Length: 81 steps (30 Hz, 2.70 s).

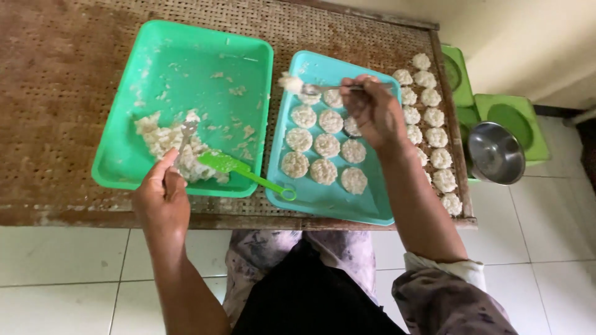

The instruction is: Shaping and transferring food patties from a tray to a drying rack using a fork, spatula, and circular mold.

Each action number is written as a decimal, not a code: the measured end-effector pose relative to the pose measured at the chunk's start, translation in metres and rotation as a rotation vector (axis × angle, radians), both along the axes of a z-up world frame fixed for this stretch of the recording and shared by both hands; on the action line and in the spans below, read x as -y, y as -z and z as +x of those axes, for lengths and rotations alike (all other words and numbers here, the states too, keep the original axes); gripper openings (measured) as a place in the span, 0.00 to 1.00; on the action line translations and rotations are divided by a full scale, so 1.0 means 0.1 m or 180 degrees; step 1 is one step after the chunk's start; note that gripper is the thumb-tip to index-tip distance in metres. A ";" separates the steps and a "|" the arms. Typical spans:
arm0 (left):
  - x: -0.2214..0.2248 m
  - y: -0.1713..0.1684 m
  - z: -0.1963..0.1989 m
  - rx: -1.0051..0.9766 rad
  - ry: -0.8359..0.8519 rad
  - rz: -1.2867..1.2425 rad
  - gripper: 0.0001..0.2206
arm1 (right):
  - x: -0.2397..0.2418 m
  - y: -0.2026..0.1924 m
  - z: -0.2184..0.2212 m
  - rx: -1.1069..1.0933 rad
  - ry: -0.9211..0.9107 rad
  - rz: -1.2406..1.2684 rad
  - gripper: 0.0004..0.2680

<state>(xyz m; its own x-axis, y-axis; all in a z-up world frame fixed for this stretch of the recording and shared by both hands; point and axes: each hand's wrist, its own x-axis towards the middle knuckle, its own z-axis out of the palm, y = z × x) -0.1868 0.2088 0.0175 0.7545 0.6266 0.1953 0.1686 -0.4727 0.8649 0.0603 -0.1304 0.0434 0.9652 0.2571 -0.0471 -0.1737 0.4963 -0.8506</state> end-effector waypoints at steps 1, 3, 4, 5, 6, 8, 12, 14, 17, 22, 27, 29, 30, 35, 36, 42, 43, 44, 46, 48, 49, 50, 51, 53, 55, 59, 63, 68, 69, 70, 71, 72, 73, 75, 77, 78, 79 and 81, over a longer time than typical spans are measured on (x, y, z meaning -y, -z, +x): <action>0.02 -0.01 0.02 0.0010 0.0042 -0.0020 0.17 | 0.19 -0.04 0.02 0.0010 0.0042 -0.0020 0.07; 0.07 -0.02 0.04 0.0065 0.0032 -0.0066 0.17 | 0.58 -0.11 0.06 0.0204 0.0781 -0.0555 0.06; 0.07 0.00 0.06 0.0068 0.0054 -0.0070 0.17 | 0.72 -0.04 0.08 0.0206 0.0804 -0.0560 0.06; 0.08 0.02 0.07 0.0022 0.0053 -0.0082 0.16 | 0.85 0.02 0.11 0.0338 0.1148 -0.0742 0.05; 0.08 0.03 0.09 -0.0022 0.0040 -0.0088 0.16 | 0.98 0.09 0.15 0.0470 0.1480 -0.0920 0.04; 0.12 -0.02 0.12 -0.0018 0.0090 -0.0104 0.16 | 0.96 0.18 0.12 0.0668 0.1613 -0.1295 0.05; 0.11 0.07 0.15 -0.0072 0.0084 -0.0053 0.16 | 0.78 0.34 0.04 0.1273 0.1654 -0.2356 0.08; 0.10 0.07 0.15 -0.0079 0.0076 -0.0038 0.16 | 0.69 0.35 -0.04 0.1724 0.1655 -0.2889 0.07; 0.10 0.04 0.15 -0.0102 0.0059 -0.0027 0.16 | 0.65 0.37 -0.17 0.2622 0.1553 -0.3711 0.05; 0.16 -0.08 0.18 -0.0061 0.0115 -0.0064 0.16 | 0.80 0.43 -0.20 0.3117 0.1289 -0.4033 0.05; 0.17 -0.07 0.19 -0.0050 0.0152 -0.0058 0.17 | 0.85 0.38 -0.12 0.2251 0.1839 -0.3385 0.09; 0.16 -0.05 0.19 -0.0083 0.0140 0.0002 0.17 | 0.79 0.31 -0.16 0.1936 0.1835 -0.2978 0.09; 0.16 -0.04 0.19 -0.0120 0.0122 0.0058 0.16 | 0.76 0.27 -0.19 0.1624 0.1812 -0.2574 0.09; 0.17 -0.06 0.16 0.0001 0.0110 -0.0005 0.17 | 0.89 0.48 -0.06 0.1553 0.1749 -0.2493 0.09; 0.17 -0.07 0.14 -0.0021 0.0092 -0.0017 0.17 | 0.89 0.48 -0.07 0.1541 0.1741 -0.2525 0.09; 0.18 -0.08 0.13 0.0082 0.0123 -0.0049 0.17 | 0.80 0.25 -0.07 0.1279 0.1786 -0.2279 0.10; 0.18 -0.07 0.12 0.0083 0.0121 -0.0045 0.17 | 0.79 0.29 -0.03 0.1279 0.1785 -0.2274 0.10; 0.17 -0.06 0.12 0.0069 0.0117 -0.0019 0.17 | 0.77 0.31 0.01 0.1360 0.1738 -0.2292 0.10; 0.17 -0.08 0.11 0.0056 0.0108 0.0014 0.16 | 0.77 0.36 0.10 0.1442 0.1686 -0.2301 0.09; 0.18 -0.14 0.09 0.0020 0.0047 0.0034 0.16 | 0.80 0.42 0.17 0.1571 0.1751 -0.2513 0.09; 0.14 -0.10 0.09 0.0016 0.0044 0.0038 0.16 | 0.79 0.39 0.17 0.1567 0.1747 -0.2509 0.09; 0.12 -0.06 0.08 0.0024 0.0046 0.0012 0.16 | 0.79 0.36 0.15 0.1432 0.1804 -0.2658 0.09; 0.10 -0.02 0.08 0.0033 0.0047 -0.0015 0.17 | 0.79 0.34 0.13 0.1295 0.1860 -0.2806 0.09; 0.12 -0.05 0.08 0.0042 0.0054 -0.0047 0.17 | 0.79 0.31 0.08 0.1173 0.1863 -0.2624 0.09; 0.16 -0.13 0.07 0.0055 0.0049 -0.0082 0.17 | 0.84 0.29 0.06 0.1061 0.1853 -0.2440 0.09; 0.18 -0.12 0.06 0.0123 0.0108 -0.0152 0.17 | 0.99 0.41 0.09 0.1004 0.1953 -0.2177 0.08; 0.15 -0.04 0.07 0.0171 0.0137 -0.0137 0.17 | 0.87 0.44 -0.04 0.0857 0.2051 -0.2212 0.11; 0.13 -0.07 0.04 0.0227 0.0142 -0.0042 0.16 | 0.88 0.45 -0.02 0.0914 0.2010 -0.2105 0.09; 0.15 -0.11 0.03 0.0250 0.0148 0.0028 0.16 | 0.87 0.45 -0.01 0.0963 0.2042 -0.2000 0.09; 0.15 -0.11 0.03 0.0245 0.0150 0.0031 0.16 | 0.84 0.43 -0.01 0.0958 0.2043 -0.1999 0.09; 0.16 -0.10 0.02 0.0276 0.0132 -0.0009 0.16 | 0.81 0.41 -0.01 0.0932 0.1991 -0.2011 0.08; 0.17 -0.10 0.03 0.0313 0.0118 -0.0047 0.16 | 0.78 0.39 -0.01 0.0911 0.1945 -0.2020 0.07; 0.16 -0.11 0.03 0.0316 0.0123 -0.0043 0.16 | 0.78 0.43 0.02 0.0910 0.1950 -0.2015 0.07; 0.14 -0.12 0.02 0.0307 0.0123 -0.0077 0.16 | 0.76 0.50 0.07 0.1071 0.1858 -0.2192 0.08; 0.12 -0.08 0.02 0.0295 0.0111 -0.0052 0.16 | 0.75 0.46 0.06 0.1036 0.1822 -0.2192 0.08; 0.12 -0.05 0.02 0.0273 0.0108 -0.0030 0.16 | 0.76 0.45 0.04 0.0990 0.1789 -0.2198 0.08; 0.13 -0.07 0.01 0.0266 0.0106 -0.0036 0.16 | 0.79 0.43 0.01 0.0985 0.1785 -0.2205 0.08; 0.14 -0.10 0.02 0.0259 0.0105 -0.0022 0.16 | 0.84 0.36 0.00 0.1131 0.1910 -0.2217 0.08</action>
<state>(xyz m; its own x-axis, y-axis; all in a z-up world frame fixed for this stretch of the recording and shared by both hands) -0.1853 0.1952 0.0276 0.7566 0.6031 0.2525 0.0822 -0.4708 0.8784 0.0598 -0.2147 0.0070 0.9138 -0.2550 0.3160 0.2656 -0.2133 -0.9402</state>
